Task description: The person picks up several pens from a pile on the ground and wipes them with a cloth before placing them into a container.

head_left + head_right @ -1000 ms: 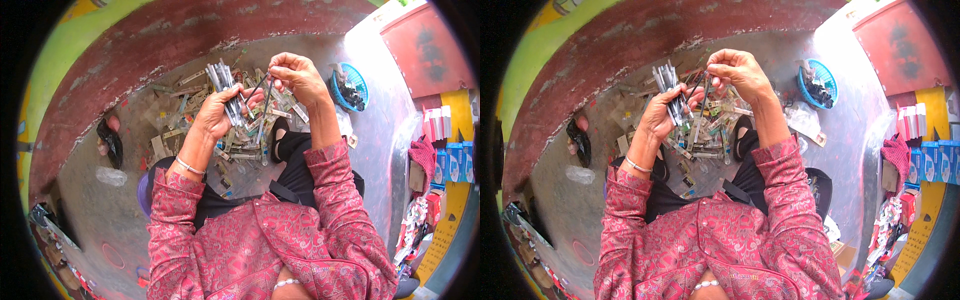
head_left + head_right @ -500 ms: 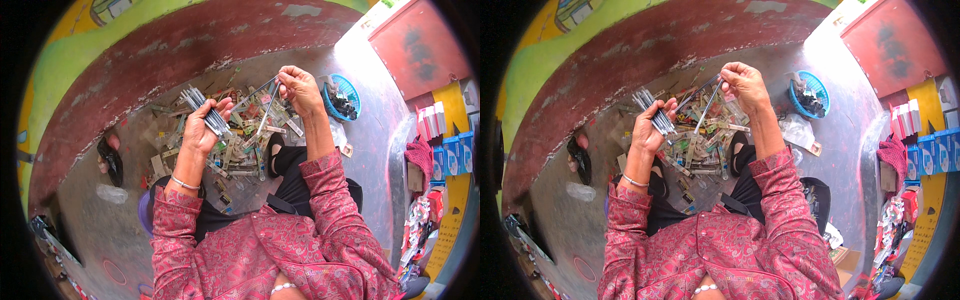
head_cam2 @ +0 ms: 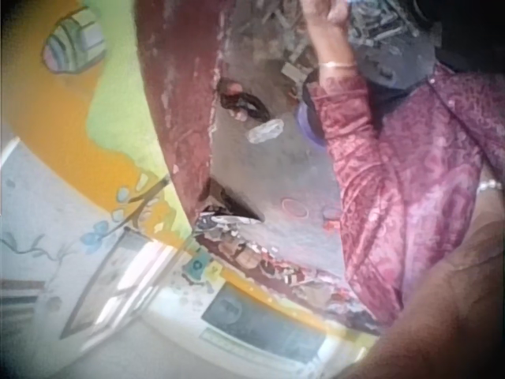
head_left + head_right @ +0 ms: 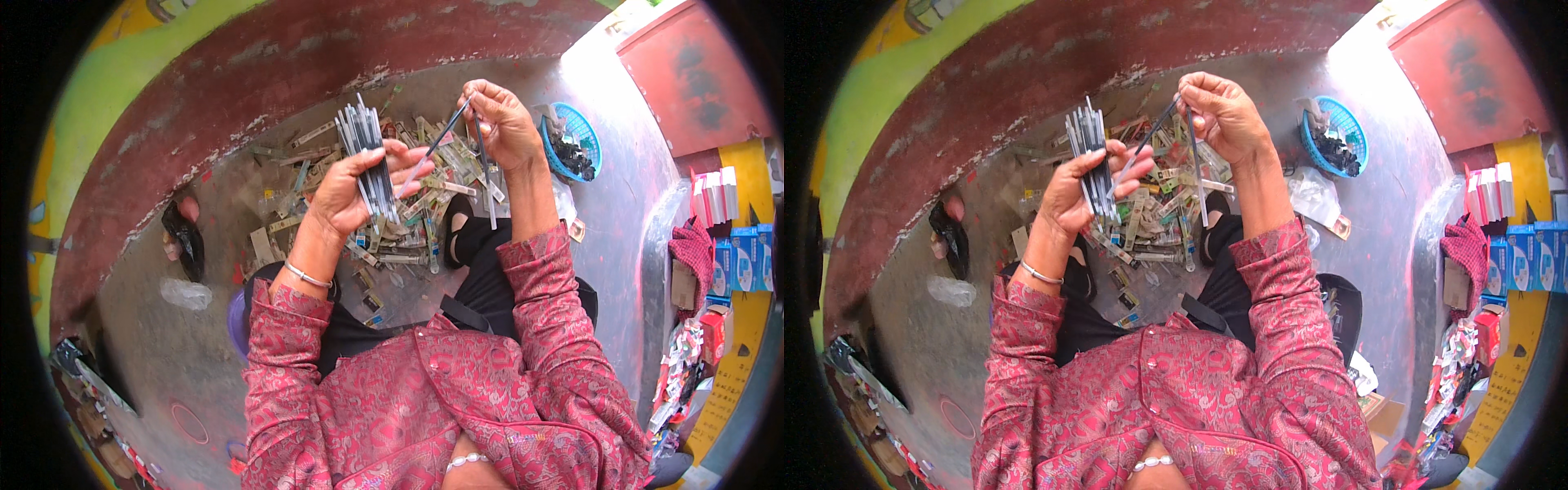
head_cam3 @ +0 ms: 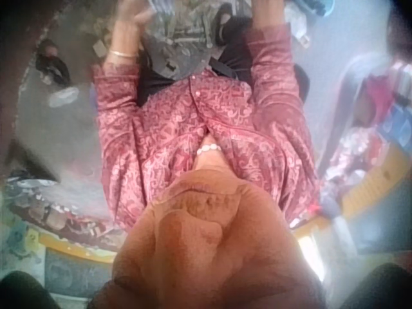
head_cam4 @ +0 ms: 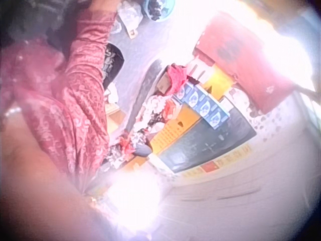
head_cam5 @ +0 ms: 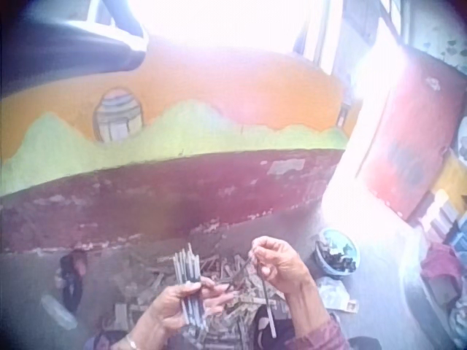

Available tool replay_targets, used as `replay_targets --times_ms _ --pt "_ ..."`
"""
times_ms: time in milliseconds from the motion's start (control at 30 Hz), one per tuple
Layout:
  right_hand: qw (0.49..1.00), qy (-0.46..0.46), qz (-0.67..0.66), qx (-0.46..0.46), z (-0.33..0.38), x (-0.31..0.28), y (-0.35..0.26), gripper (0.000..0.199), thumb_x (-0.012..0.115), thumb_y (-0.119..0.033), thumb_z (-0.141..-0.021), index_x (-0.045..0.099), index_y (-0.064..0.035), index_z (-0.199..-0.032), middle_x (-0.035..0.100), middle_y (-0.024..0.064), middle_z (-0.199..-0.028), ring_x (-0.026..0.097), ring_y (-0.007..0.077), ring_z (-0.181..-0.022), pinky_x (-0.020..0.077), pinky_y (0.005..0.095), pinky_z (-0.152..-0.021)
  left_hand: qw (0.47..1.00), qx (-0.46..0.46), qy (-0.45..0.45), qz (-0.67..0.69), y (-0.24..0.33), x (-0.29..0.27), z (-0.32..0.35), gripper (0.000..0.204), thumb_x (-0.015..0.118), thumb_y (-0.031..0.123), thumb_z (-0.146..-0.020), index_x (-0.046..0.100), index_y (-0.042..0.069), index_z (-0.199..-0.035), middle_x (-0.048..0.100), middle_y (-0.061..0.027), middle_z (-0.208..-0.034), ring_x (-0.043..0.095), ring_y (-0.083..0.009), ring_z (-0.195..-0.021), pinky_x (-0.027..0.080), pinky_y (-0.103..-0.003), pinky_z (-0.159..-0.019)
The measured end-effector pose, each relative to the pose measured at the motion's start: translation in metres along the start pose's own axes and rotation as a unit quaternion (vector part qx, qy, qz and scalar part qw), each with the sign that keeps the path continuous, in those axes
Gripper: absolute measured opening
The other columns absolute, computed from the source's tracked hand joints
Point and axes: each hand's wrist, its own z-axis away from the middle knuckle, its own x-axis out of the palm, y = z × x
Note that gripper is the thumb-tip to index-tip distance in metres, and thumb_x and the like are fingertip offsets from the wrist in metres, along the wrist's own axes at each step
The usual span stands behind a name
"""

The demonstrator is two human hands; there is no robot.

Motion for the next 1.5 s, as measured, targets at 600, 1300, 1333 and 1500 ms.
replay_targets --times_ms 600,1300,1333,1500 --pt "0.998 0.041 -0.028 -0.026 -0.005 0.009 0.001 0.010 0.058 -0.005 -0.081 0.054 -0.0007 -0.089 0.060 0.0078 -0.078 0.058 0.0106 -0.056 0.0466 0.0178 -0.048 0.979 0.066 -0.005 -0.195 -0.005 0.008 0.004 0.034 0.059 0.012 -0.081 0.050 0.003 -0.113 0.042 -0.0238 -0.125 0.050 -0.0342 -0.108 0.050 -0.036 -0.082" --pt "0.687 0.042 0.567 -0.452 0.019 0.067 0.054 0.025 0.058 0.009 -0.072 0.049 -0.0020 -0.093 0.053 0.0136 -0.087 0.056 0.0293 -0.078 0.0482 0.0330 -0.063 0.982 0.189 -0.016 -0.019 0.003 0.000 -0.016 0.047 0.047 0.002 -0.084 0.032 0.000 -0.128 0.038 -0.0145 -0.131 0.038 -0.0292 -0.120 0.037 -0.040 -0.098" --pt "0.687 0.041 0.566 -0.454 0.020 0.069 0.055 0.021 0.058 0.010 -0.073 0.051 -0.0011 -0.090 0.056 0.0133 -0.085 0.057 0.0245 -0.076 0.0469 0.0296 -0.065 0.981 0.193 -0.016 -0.026 0.004 0.001 -0.016 0.048 0.048 0.002 -0.084 0.031 0.000 -0.129 0.038 -0.0138 -0.131 0.037 -0.0289 -0.121 0.036 -0.040 -0.099" --pt "0.634 -0.008 0.616 -0.468 0.024 0.060 0.064 0.026 0.056 0.011 -0.072 0.051 -0.0007 -0.095 0.056 0.0148 -0.091 0.058 0.0266 -0.079 0.0488 0.0312 -0.064 0.977 0.208 -0.037 -0.024 0.008 0.003 -0.013 0.049 0.045 0.002 -0.083 0.029 -0.001 -0.129 0.036 -0.0160 -0.133 0.036 -0.0296 -0.122 0.033 -0.043 -0.101"
